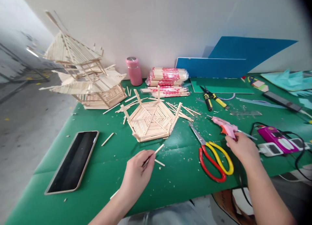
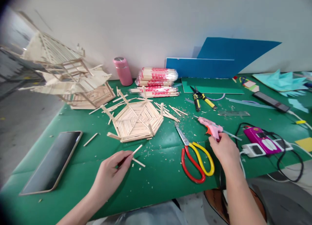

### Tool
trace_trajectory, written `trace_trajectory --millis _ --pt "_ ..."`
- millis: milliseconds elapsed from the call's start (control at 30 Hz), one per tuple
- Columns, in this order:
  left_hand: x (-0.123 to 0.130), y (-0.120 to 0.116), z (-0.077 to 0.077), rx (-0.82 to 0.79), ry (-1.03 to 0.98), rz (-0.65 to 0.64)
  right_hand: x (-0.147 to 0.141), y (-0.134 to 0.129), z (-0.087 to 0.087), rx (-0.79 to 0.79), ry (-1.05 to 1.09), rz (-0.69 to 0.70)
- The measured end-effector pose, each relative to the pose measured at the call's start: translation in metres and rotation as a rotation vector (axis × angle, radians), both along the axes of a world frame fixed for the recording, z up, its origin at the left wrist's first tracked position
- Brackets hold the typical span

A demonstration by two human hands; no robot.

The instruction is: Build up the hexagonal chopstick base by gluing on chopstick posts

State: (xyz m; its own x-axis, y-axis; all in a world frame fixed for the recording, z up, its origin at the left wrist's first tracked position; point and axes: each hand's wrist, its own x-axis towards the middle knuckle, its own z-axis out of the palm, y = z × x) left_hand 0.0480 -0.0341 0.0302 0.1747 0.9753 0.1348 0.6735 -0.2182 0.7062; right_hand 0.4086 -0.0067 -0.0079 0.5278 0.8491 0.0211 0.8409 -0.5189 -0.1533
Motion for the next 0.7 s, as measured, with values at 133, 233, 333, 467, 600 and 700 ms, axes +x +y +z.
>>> trace_trajectory --millis 133,233,333,467,600,700 --pt "0.001 0.0 0.005 -0.14 -0.088 0.036 0.003 0.0 -0.004 0.025 0.001 0.001" --pt "-0.001 0.0 0.003 -0.171 -0.111 0.047 0.002 0.0 -0.004 0.05 -0.005 0.005" --pt "-0.003 0.001 0.002 -0.153 -0.103 0.029 -0.004 -0.003 0.0 0.114 -0.04 0.002" --pt "-0.005 0.001 0.012 0.043 -0.058 0.009 -0.025 -0.02 0.009 0.28 -0.03 0.027" --pt "-0.017 -0.01 0.036 0.417 0.028 0.121 -0.05 -0.045 0.007 0.247 0.183 0.224" --pt "-0.04 -0.028 0.042 0.504 0.062 0.077 -0.061 -0.057 0.001 0.18 0.172 0.328"
